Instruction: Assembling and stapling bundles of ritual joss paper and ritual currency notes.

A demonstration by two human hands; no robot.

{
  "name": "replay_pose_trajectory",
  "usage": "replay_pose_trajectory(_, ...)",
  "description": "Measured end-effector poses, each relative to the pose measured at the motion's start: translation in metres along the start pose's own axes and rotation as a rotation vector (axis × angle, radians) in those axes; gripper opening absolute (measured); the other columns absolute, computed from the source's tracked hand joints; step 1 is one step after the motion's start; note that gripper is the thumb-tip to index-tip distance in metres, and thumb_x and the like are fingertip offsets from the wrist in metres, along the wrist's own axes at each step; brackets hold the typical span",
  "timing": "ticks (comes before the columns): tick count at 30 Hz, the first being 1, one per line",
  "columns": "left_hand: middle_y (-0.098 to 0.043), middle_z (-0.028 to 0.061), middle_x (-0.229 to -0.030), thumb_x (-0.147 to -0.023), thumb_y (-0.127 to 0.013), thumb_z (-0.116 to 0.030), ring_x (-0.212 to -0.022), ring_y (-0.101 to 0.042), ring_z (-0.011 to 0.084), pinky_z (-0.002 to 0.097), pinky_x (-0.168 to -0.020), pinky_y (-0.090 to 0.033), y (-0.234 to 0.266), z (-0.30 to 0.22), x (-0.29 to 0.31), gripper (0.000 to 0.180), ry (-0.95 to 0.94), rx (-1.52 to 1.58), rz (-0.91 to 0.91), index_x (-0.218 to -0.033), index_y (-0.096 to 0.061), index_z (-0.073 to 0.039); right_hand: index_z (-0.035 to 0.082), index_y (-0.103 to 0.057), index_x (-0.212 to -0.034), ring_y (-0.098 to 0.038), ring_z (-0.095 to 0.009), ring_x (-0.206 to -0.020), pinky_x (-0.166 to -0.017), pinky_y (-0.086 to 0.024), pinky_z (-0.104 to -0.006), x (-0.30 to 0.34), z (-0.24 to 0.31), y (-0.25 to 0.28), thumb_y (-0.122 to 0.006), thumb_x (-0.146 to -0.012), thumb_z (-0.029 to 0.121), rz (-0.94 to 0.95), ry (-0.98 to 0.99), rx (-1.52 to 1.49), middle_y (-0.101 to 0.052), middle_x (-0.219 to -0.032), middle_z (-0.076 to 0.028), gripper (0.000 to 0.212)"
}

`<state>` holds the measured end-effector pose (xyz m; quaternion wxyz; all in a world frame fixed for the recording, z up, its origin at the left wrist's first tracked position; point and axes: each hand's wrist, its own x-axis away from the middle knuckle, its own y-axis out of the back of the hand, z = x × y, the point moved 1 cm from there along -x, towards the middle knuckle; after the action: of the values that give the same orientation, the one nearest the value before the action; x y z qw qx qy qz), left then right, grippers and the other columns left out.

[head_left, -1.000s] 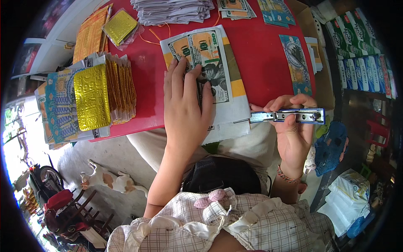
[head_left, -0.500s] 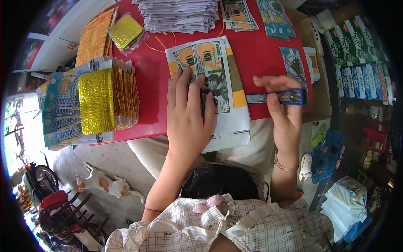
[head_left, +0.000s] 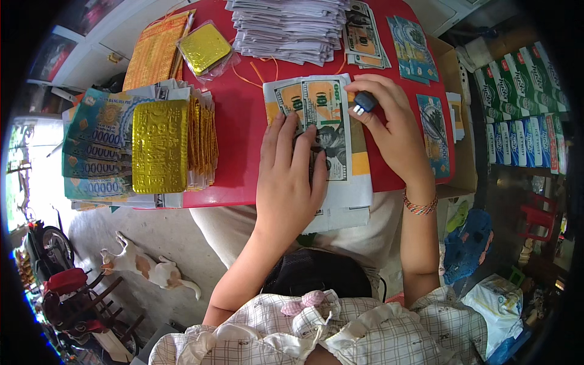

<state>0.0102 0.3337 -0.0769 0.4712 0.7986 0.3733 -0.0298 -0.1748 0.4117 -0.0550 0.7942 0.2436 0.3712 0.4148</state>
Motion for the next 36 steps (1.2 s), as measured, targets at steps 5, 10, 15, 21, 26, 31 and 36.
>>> replay_pose_trajectory(5,-0.053,0.0261,-0.136,-0.089,-0.066,-0.011,-0.134,-0.045,0.0459,0.0531,-0.111,-0.04,0.003,-0.001,-0.001,0.038,-0.017,0.014,0.031,-0.123,-0.059,0.003,0.011,-0.068,-0.119,-0.058,-0.031,-0.112,-0.097,-0.048,-0.0407,-0.001,0.001,0.004,-0.072,-0.085,0.005,-0.056,-0.026,0.09,-0.064,-0.119,-0.008,0.035)
replay_pose_trajectory(10,-0.051,0.0213,-0.14,-0.088,-0.068,-0.008,-0.138,-0.043,0.0427,0.0497,-0.111,-0.04,0.009,0.001,-0.001,0.038,-0.061,0.089,0.111,-0.124,-0.06,-0.001,0.009,-0.071,-0.116,-0.061,-0.027,-0.113,-0.097,-0.048,-0.0382,-0.002,-0.001,0.018,-0.077,-0.083,0.011,-0.043,-0.023,0.14,-0.067,-0.116,-0.008,0.033)
replay_pose_trajectory(15,-0.052,0.0194,-0.141,-0.088,-0.07,-0.009,-0.139,-0.043,0.0418,0.0491,-0.111,-0.041,0.013,0.003,-0.004,0.037,-0.078,0.143,0.151,-0.123,-0.061,-0.003,0.009,-0.072,-0.116,-0.061,-0.027,-0.108,-0.095,-0.048,-0.0386,-0.009,-0.005,0.028,-0.077,-0.082,0.007,0.036,0.007,0.216,-0.068,-0.112,-0.007,0.035)
replay_pose_trajectory(21,-0.053,0.021,-0.136,-0.088,-0.069,-0.01,-0.135,-0.047,0.0412,0.0489,-0.111,-0.042,0.016,0.007,-0.006,0.035,-0.095,0.194,0.184,-0.12,-0.061,0.0,0.008,-0.072,-0.118,-0.064,-0.026,-0.107,-0.093,-0.052,-0.0356,-0.024,-0.013,0.028,-0.075,-0.083,0.005,0.095,-0.035,0.047,-0.068,-0.114,-0.008,0.036)
replay_pose_trajectory(26,-0.054,0.0197,-0.135,-0.087,-0.069,-0.01,-0.133,-0.049,0.0408,0.0484,-0.11,-0.043,0.009,0.003,-0.006,0.032,-0.057,0.137,0.106,-0.118,-0.061,-0.002,0.01,-0.072,-0.12,-0.066,-0.025,-0.112,-0.095,-0.052,-0.0351,-0.034,-0.017,0.021,-0.074,-0.087,0.008,0.108,-0.043,0.015,-0.068,-0.121,-0.008,0.033)
replay_pose_trajectory(31,-0.054,0.0183,-0.134,-0.087,-0.069,-0.01,-0.133,-0.049,0.0398,0.0481,-0.108,-0.044,0.006,0.0,-0.005,0.034,-0.055,0.087,0.076,-0.118,-0.06,-0.003,0.01,-0.072,-0.12,-0.065,-0.025,-0.116,-0.095,-0.053,-0.0348,-0.034,-0.016,0.013,-0.074,-0.088,0.012,0.093,-0.021,-0.017,-0.068,-0.124,-0.008,0.032)
replay_pose_trajectory(36,-0.055,0.0182,-0.134,-0.086,-0.07,-0.01,-0.133,-0.049,0.0396,0.0473,-0.108,-0.044,0.009,0.001,-0.006,0.034,-0.057,0.128,0.099,-0.118,-0.06,-0.002,0.009,-0.072,-0.117,-0.066,-0.028,-0.11,-0.09,-0.055,-0.037,-0.028,-0.012,0.01,-0.066,-0.083,-0.006,0.039,0.021,-0.026,-0.067,-0.12,-0.01,0.037)
